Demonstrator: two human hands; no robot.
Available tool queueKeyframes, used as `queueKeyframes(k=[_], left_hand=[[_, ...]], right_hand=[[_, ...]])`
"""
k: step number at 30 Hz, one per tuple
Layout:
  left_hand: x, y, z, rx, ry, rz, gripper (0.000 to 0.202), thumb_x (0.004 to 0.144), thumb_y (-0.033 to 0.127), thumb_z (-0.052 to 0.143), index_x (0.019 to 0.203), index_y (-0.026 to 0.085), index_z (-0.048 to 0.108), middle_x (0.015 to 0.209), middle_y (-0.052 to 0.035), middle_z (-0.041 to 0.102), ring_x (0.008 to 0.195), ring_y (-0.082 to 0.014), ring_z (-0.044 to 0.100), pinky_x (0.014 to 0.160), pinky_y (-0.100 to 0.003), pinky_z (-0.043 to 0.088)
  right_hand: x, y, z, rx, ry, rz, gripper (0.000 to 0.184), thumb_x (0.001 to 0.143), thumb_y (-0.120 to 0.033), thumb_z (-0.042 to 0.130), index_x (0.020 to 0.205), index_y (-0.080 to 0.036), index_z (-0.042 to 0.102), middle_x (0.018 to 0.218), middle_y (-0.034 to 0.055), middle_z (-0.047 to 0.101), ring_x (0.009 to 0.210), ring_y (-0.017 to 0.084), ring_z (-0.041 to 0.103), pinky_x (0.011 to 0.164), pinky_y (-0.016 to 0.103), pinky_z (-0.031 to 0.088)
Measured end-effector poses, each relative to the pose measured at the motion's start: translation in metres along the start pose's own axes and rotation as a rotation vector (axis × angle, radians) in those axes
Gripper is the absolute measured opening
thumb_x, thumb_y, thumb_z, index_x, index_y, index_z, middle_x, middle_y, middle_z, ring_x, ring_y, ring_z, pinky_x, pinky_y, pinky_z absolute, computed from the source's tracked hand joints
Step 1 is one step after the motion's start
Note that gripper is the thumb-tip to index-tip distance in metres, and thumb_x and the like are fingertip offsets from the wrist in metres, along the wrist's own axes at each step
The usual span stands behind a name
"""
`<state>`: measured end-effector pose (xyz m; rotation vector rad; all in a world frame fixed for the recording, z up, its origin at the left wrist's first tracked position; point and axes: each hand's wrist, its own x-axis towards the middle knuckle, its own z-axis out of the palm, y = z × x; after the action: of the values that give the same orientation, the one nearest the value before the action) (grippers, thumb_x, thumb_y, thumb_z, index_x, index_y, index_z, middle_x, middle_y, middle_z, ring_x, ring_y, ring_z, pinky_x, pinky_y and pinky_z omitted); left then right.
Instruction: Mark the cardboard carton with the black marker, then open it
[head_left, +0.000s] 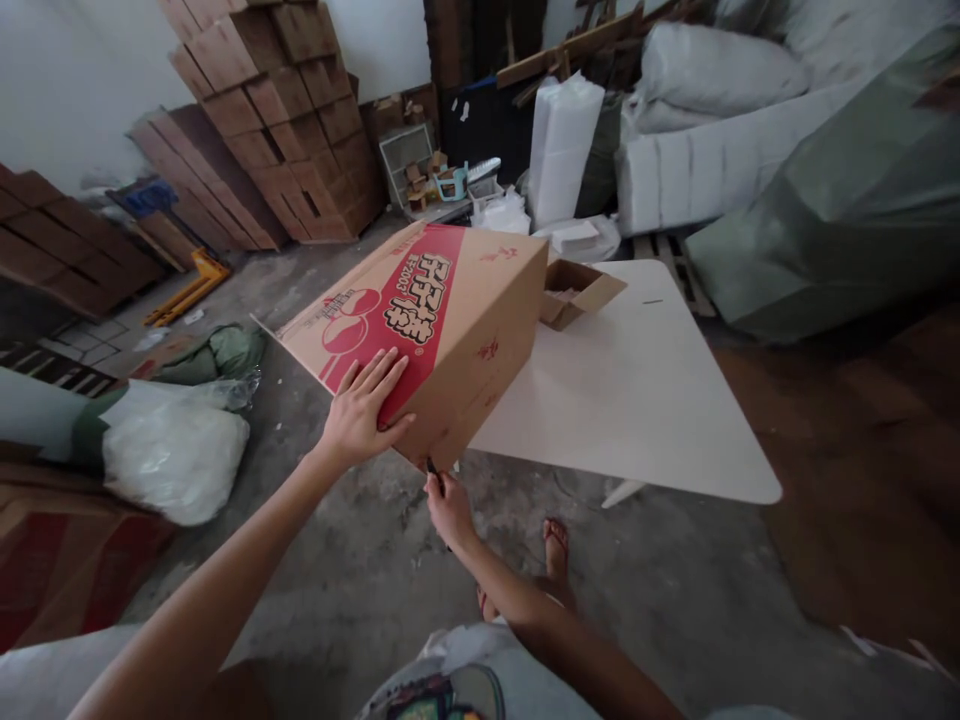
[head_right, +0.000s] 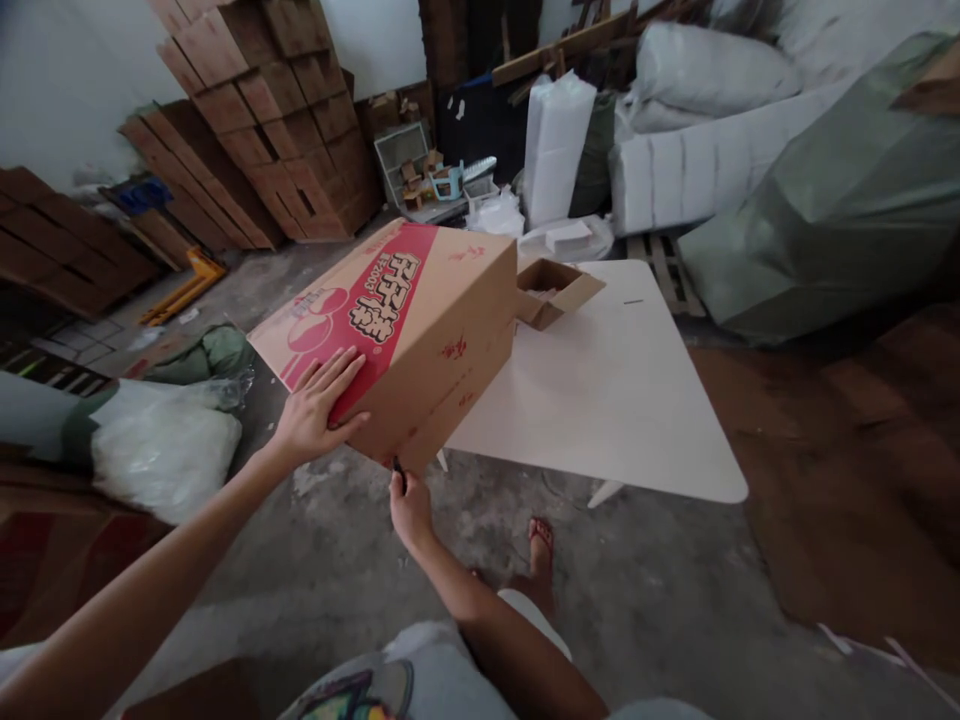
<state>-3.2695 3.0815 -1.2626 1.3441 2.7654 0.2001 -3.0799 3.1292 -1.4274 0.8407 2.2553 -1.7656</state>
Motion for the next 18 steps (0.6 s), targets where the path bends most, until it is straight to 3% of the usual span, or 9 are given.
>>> queueKeyframes(k=[3, 5, 8, 11, 15, 18], left_hand=[[0.0, 0.0, 0.0, -0.003, -0.004, 0.0, 0.078, 0.088, 0.054, 0.054, 0.153, 0.018, 0.029, 0.16, -0.0112, 0.03, 0.149, -0.0272, 0.024, 0.122, -0.048, 0.021], [0.001, 0.0, 0.001, -0.006, -0.014, 0.002, 0.079, 0.088, 0.055, 0.053, 0.154, 0.018, 0.027, 0.161, -0.011, 0.028, 0.15, -0.0271, 0.023, 0.122, -0.048, 0.021], [0.004, 0.001, 0.002, -0.01, -0.012, 0.004, 0.08, 0.088, 0.056, 0.052, 0.154, 0.018, 0.026, 0.161, -0.0107, 0.028, 0.15, -0.0263, 0.023, 0.122, -0.048, 0.02], [0.005, 0.001, 0.002, -0.012, -0.009, -0.005, 0.081, 0.088, 0.057, 0.053, 0.154, 0.018, 0.027, 0.161, -0.0109, 0.029, 0.149, -0.0255, 0.024, 0.122, -0.047, 0.02], [0.005, 0.001, 0.001, -0.012, -0.015, -0.012, 0.081, 0.087, 0.057, 0.053, 0.153, 0.018, 0.028, 0.161, -0.0103, 0.029, 0.15, -0.025, 0.023, 0.123, -0.047, 0.019], [0.005, 0.001, 0.001, -0.016, -0.013, -0.013, 0.081, 0.087, 0.057, 0.054, 0.153, 0.018, 0.028, 0.161, -0.01, 0.03, 0.15, -0.025, 0.024, 0.122, -0.047, 0.02]], right_hand=[[-0.022, -0.001, 0.008, -0.035, -0.094, -0.022, 0.03, 0.091, -0.029, 0.049, 0.068, -0.019, 0.064, 0.063, 0.0035, 0.067, 0.059, 0.015, 0.061, 0.056, 0.024, 0.04], [-0.027, 0.0, 0.006, -0.119, -0.064, -0.07, 0.025, 0.093, -0.028, 0.049, 0.079, -0.018, 0.067, 0.07, 0.0054, 0.07, 0.062, 0.017, 0.064, 0.057, 0.024, 0.039], [-0.016, 0.001, -0.004, -0.35, 0.073, -0.217, 0.029, 0.1, -0.028, 0.037, 0.103, -0.016, 0.063, 0.082, 0.0086, 0.072, 0.067, 0.018, 0.066, 0.059, 0.026, 0.04], [0.004, 0.007, -0.008, -0.514, 0.123, -0.352, 0.026, 0.102, -0.026, 0.036, 0.101, -0.017, 0.06, 0.082, 0.008, 0.071, 0.072, 0.018, 0.067, 0.061, 0.027, 0.042], [0.009, 0.02, 0.003, -0.56, 0.142, -0.359, 0.018, 0.098, -0.014, 0.041, 0.103, -0.017, 0.058, 0.085, 0.0084, 0.071, 0.073, 0.019, 0.067, 0.06, 0.027, 0.044], [0.004, 0.026, 0.014, -0.535, 0.16, -0.35, 0.019, 0.098, -0.014, 0.039, 0.103, -0.016, 0.057, 0.086, 0.0088, 0.071, 0.074, 0.02, 0.068, 0.062, 0.028, 0.047]])
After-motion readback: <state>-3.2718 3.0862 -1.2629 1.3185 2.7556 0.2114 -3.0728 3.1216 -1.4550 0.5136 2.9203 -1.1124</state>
